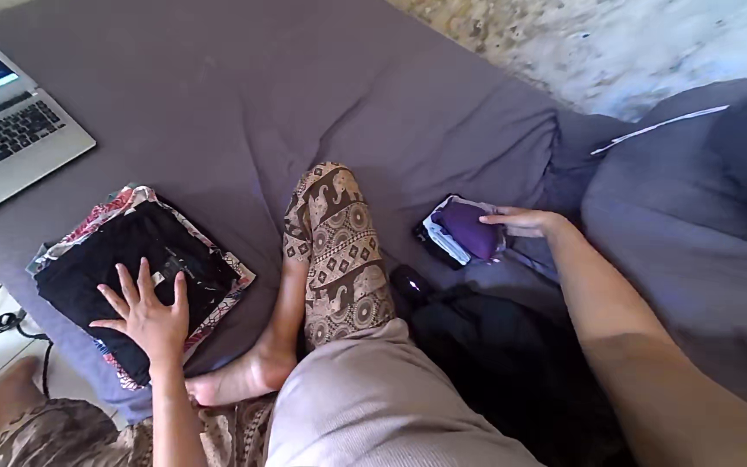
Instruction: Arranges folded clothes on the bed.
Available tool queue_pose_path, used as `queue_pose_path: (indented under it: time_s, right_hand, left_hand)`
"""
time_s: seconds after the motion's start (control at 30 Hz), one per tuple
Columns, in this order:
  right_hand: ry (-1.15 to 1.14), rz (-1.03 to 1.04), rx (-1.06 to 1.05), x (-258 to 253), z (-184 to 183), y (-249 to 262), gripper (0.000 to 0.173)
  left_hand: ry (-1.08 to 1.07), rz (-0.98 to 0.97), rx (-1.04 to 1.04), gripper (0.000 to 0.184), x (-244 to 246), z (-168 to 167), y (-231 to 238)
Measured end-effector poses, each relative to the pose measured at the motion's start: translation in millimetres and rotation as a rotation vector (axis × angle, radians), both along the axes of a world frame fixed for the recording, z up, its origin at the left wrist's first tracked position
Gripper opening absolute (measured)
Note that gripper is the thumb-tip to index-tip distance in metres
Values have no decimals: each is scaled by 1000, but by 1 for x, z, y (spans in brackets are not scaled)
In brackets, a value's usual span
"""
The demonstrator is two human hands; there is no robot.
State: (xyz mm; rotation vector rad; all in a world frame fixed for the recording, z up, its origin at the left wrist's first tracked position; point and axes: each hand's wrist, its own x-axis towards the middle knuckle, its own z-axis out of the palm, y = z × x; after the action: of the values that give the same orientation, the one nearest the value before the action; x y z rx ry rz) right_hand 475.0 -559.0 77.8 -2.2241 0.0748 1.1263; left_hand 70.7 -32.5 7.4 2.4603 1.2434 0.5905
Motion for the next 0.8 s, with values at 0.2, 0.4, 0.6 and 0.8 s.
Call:
queue_pose_path:
  time_s: [0.2,0.4,0.6,0.8]
  right_hand:
    - [11,-37,67,7,-17,-3,54]
    - [-3,-357,246,-24,-30,-21,45]
    - [83,-374,81,-24,-25,-12,58]
    - [-72,-314,160,-33,-29,16,41]
  left_hand:
    - [-11,-4,-18,78,0,0,1]
    - [-19,-9,-36,75,-3,4,-1]
    - [-28,-12,-29,74,-4,4,-1]
    - [-136,-53,-50,72,-15,2,2]
